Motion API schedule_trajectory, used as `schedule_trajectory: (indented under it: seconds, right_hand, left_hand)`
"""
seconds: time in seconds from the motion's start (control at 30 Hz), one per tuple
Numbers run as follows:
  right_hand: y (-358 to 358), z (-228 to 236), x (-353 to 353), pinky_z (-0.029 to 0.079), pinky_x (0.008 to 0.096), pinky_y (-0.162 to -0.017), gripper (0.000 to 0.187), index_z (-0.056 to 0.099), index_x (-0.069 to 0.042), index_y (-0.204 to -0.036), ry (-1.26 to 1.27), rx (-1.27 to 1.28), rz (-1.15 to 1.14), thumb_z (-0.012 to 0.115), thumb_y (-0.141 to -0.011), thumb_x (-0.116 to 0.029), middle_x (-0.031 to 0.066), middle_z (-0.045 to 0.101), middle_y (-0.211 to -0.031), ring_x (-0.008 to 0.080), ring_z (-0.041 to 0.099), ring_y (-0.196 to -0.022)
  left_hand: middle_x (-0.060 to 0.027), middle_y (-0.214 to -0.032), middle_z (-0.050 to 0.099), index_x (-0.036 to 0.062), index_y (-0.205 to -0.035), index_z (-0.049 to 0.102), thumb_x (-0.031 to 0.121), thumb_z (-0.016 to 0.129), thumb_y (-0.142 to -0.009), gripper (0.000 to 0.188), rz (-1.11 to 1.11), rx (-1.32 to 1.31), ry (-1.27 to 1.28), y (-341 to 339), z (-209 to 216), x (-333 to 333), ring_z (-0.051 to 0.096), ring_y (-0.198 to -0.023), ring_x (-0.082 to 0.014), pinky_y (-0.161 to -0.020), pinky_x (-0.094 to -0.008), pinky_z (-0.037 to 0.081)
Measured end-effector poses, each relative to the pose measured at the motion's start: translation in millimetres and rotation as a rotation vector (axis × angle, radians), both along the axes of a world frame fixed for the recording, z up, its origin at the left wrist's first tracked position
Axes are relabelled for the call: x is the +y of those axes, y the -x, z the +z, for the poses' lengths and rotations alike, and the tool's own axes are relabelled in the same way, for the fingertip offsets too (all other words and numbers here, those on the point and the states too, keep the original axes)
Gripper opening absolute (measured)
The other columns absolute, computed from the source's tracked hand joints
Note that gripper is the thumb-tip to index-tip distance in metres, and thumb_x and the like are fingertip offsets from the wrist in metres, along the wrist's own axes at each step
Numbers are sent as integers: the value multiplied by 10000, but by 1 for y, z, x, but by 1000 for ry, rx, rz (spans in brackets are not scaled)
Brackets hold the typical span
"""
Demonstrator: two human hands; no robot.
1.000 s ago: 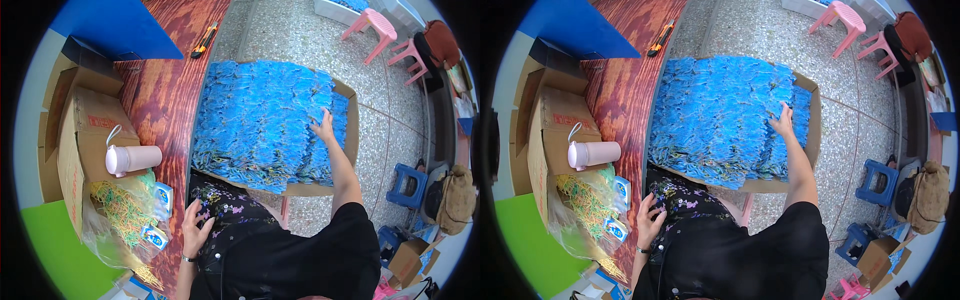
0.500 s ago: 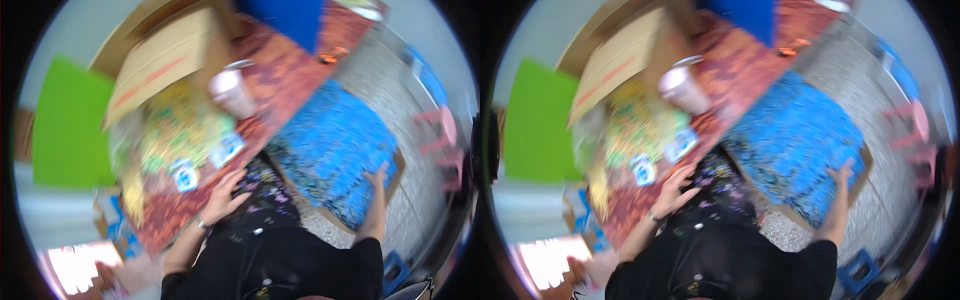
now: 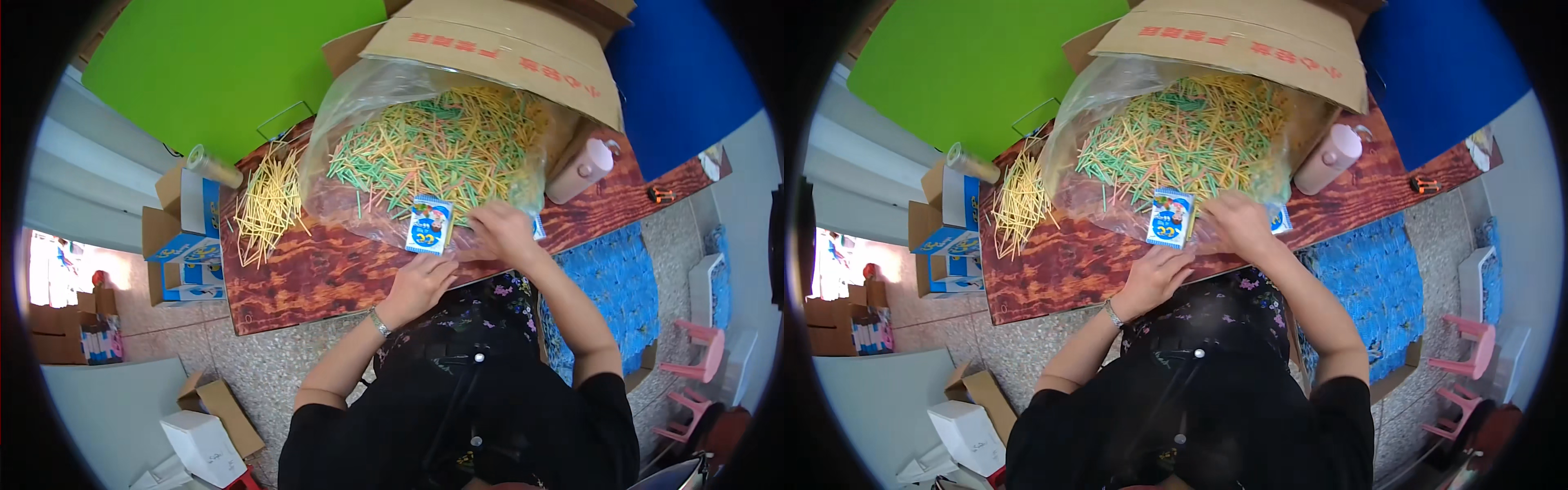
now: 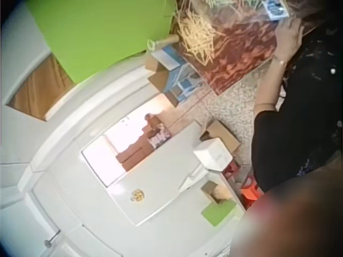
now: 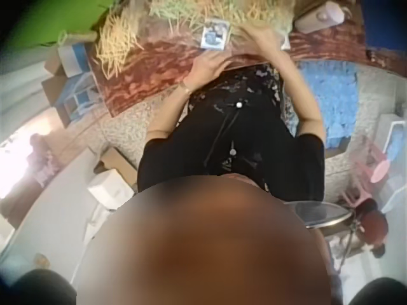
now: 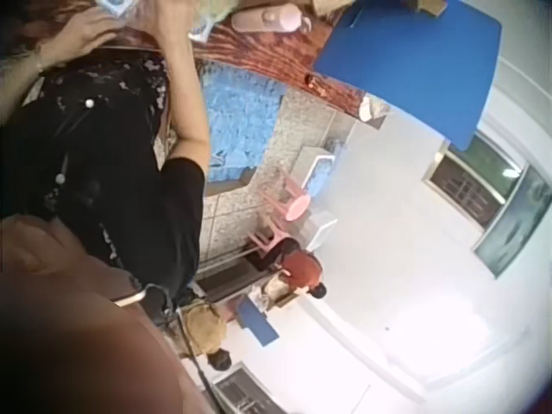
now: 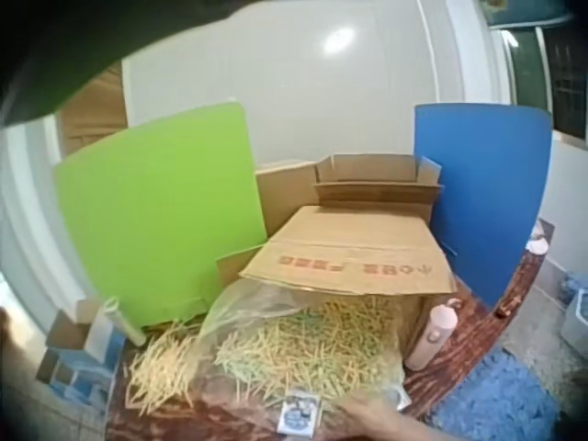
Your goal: Packing small blue packages into a cardboard box with shredded paper.
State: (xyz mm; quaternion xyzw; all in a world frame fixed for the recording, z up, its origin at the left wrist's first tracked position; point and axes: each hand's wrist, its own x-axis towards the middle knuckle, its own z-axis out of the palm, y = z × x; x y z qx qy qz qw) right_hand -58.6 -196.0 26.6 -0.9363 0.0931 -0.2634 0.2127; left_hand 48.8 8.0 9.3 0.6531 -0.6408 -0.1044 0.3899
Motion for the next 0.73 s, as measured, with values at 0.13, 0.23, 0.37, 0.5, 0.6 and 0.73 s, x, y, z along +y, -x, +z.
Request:
schedule_trajectory:
  seconds: [0.13, 0.23, 0.37, 0.5, 0.6, 0.73]
  right_hand:
    - [-76, -20, 2, 514, 408, -717, 276, 625, -103, -882, 271, 283, -79, 746, -763, -321, 101, 614, -826, 281, 616, -860]
    - [-86, -18, 0, 514, 403, -721, 303, 619, -91, -848, 119, 472, -55, 769, -732, -328, 90, 627, -825, 298, 615, -868]
    - [-82, -25, -8, 514, 397, -707, 224, 633, -83, -855, 106, 456, 22, 736, -745, -249, 69, 640, -830, 292, 616, -849]
    - [-69, -25, -7, 519, 386, -695, 194, 657, -104, -931, 423, 299, 104, 634, -748, -166, 28, 646, -895, 241, 612, -872]
    - [-60, -2, -1, 525, 372, -698, 283, 666, -128, -999, 505, 189, 46, 603, -728, -178, -8, 641, -922, 201, 605, -885]
    - [-44, 27, 2, 529, 344, -727, 391, 673, -133, -1085, 467, 226, 161, 638, -695, -130, 13, 658, -991, 227, 615, -882]
  left_hand:
    - [-114, -1145, 603, 31, -1112, 615, 154, 686, -799, 344, 181, -339, 1, -22, -33, 6, 572, -1041, -287, -855, -378, 491]
    - [-114, -1184, 586, 57, -1112, 621, 147, 621, -798, 327, 168, -410, -78, -27, -43, 6, 541, -1112, -287, -900, -399, 459]
    - [-136, -1193, 579, 38, -1096, 625, 120, 579, -810, 301, 161, -269, 29, -27, -50, 4, 521, -1156, -307, -921, -434, 455]
    - [-139, -1198, 574, 30, -1098, 620, 125, 620, -811, 302, 133, -237, 72, -36, -55, 8, 529, -1148, -317, -932, -431, 453]
    - [-160, -1217, 564, 15, -1147, 607, 139, 678, -806, 369, 180, -92, 190, -42, -40, 8, 529, -1142, -342, -948, -434, 447]
    - [-190, -1336, 488, 13, -1364, 455, 224, 744, -788, 678, 495, 81, 210, -49, -11, -1, 480, -1198, -388, -1035, -485, 372]
